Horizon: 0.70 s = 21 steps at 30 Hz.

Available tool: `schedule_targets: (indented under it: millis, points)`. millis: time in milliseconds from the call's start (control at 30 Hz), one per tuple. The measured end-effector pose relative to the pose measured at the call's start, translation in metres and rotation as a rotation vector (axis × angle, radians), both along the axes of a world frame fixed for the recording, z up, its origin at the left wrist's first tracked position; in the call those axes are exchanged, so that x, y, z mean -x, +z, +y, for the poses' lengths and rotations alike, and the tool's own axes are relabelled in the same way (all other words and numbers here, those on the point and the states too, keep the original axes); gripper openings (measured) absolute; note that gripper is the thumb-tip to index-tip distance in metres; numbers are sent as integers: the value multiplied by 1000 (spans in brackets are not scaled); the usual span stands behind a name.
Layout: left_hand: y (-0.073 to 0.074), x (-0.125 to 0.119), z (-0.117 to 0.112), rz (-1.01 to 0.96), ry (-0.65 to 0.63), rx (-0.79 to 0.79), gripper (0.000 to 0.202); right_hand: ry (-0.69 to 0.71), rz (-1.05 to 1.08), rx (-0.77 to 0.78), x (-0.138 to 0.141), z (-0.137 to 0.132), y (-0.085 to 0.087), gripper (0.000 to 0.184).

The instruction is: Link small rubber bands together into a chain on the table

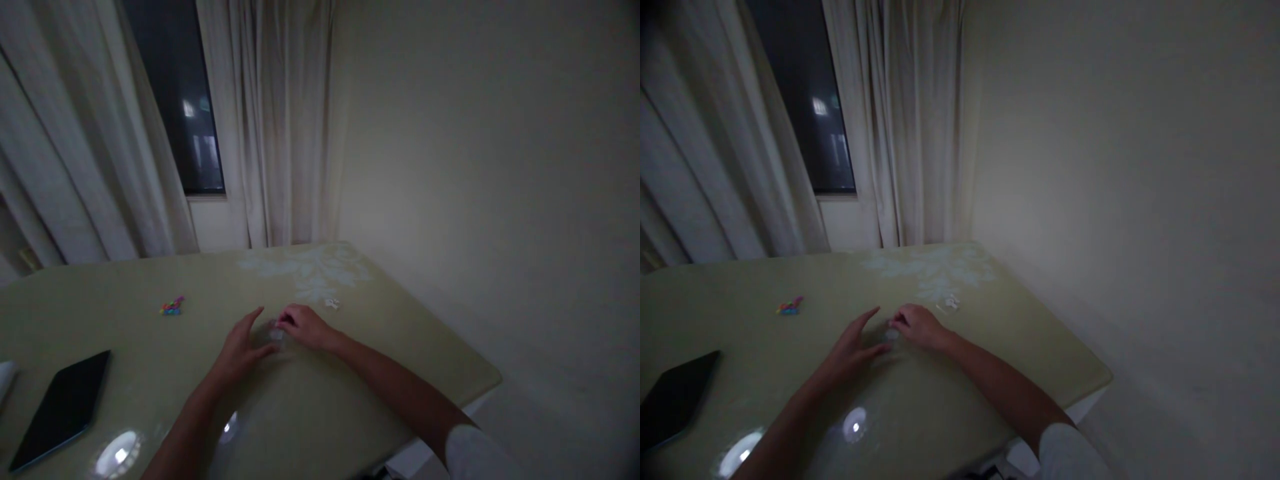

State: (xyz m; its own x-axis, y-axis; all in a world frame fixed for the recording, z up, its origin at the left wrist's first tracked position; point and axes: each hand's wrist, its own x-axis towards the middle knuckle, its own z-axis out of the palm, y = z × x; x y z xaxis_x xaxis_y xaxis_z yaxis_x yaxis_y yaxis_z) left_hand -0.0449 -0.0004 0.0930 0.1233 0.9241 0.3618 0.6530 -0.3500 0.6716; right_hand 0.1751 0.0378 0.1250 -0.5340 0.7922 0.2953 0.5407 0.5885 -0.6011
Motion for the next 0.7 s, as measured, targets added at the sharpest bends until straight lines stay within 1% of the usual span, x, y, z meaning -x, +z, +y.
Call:
schedule_targets:
  millis: [33, 100, 200, 267, 333, 400, 467, 500, 533, 600, 667, 700]
  points:
    - [-4, 2, 0, 9, -35, 22, 87, 12, -33, -4, 2, 0, -1, 9]
    - [-9, 2, 2, 25, -97, 54, 91, 29, -101, -7, 6, -1, -2, 7]
    - [-11, -3, 5, 39, -151, 80, 88, 56, -183, 13, 4, -2, -3, 6]
    - [-10, -5, 7, 40, -158, 86, 86, 36, -199, 21, -4, 1, -2, 7]
    - [-9, -4, 7, 37, -160, 89, 85, -72, -184, 3, -20, 5, -1, 15]
    - [-9, 0, 6, 27, -174, 98, 85, -251, -166, -37, -42, 11, -1, 25]
    - [-9, 4, 4, 9, -194, 115, 83, -416, -164, -66, -66, 16, -4, 49]
    - [-10, 5, 2, -3, -200, 125, 82, -469, -170, -64, -77, 18, -7, 59]
    - [-11, 4, 1, -15, -204, 134, 81, -494, -179, -53, -86, 20, -9, 61]
    - [-13, -1, -3, -38, -207, 143, 80, -499, -187, -28, -96, 22, -15, 50]
    - [-16, -13, -6, -57, -218, 139, 80, -476, -172, -13, -96, 23, -18, 37]
    - [-18, -19, -7, -64, -222, 134, 80, -451, -156, -9, -93, 22, -18, 36]
